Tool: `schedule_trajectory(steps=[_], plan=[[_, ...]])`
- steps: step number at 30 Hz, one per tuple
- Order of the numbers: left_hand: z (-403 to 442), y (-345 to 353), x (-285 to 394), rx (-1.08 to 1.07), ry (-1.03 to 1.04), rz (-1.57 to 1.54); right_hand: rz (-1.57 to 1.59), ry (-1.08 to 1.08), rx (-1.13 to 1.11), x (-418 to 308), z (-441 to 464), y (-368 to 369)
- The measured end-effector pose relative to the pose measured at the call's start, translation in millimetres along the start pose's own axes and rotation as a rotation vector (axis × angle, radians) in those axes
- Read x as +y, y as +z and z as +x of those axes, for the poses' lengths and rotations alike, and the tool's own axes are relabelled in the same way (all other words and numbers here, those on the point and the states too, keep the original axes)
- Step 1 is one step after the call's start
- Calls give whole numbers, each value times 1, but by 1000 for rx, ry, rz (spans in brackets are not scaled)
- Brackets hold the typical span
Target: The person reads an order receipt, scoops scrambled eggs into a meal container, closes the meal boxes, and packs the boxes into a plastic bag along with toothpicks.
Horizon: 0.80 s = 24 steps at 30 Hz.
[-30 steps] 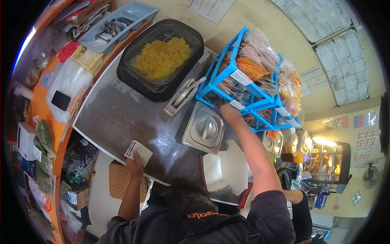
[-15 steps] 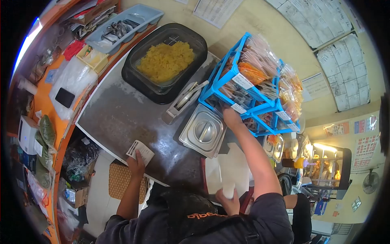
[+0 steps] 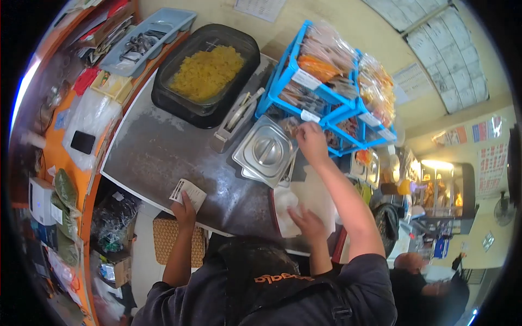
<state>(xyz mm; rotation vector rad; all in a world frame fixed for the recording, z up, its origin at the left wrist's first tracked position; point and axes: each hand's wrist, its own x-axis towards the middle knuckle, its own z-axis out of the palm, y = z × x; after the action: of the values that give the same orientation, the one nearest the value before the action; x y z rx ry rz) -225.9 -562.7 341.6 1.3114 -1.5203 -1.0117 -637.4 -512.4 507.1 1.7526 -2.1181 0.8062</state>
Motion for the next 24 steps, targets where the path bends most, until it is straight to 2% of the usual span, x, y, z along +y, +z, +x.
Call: schedule_trajectory(steps=[2, 4, 7, 10, 13, 16, 19, 20, 22, 24], plan=[[1, -1, 4, -22, -3, 29, -22, 81, 6, -14, -2, -26], [-5, -2, 1, -42, -18, -9, -73, 2, -48, -29, -1, -66], [-6, 2, 0, -68, -60, -143, -31, 42, -239, -59, -11, -125], [-5, -1, -6, -104, -55, -98, 4, 185, -511, -85, -33, -173], [-5, 1, -3, -25, 2, -21, 153, 310, -686, -99, -68, -184], [-6, 8, -6, 12, 18, -215, 160, 332, -574, -92, -114, -155], [-7, 6, -9, 30, -44, -156, 7, 290, -416, -86, -133, -130], [-6, 3, -12, 26, -64, -145, -44, 314, -434, -84, -139, -121], [-4, -4, -25, 166, -146, 62, -155, 371, -458, -78, -146, -104], [-4, -3, -26, 298, -173, 186, -134, 473, -371, -71, -157, -77]])
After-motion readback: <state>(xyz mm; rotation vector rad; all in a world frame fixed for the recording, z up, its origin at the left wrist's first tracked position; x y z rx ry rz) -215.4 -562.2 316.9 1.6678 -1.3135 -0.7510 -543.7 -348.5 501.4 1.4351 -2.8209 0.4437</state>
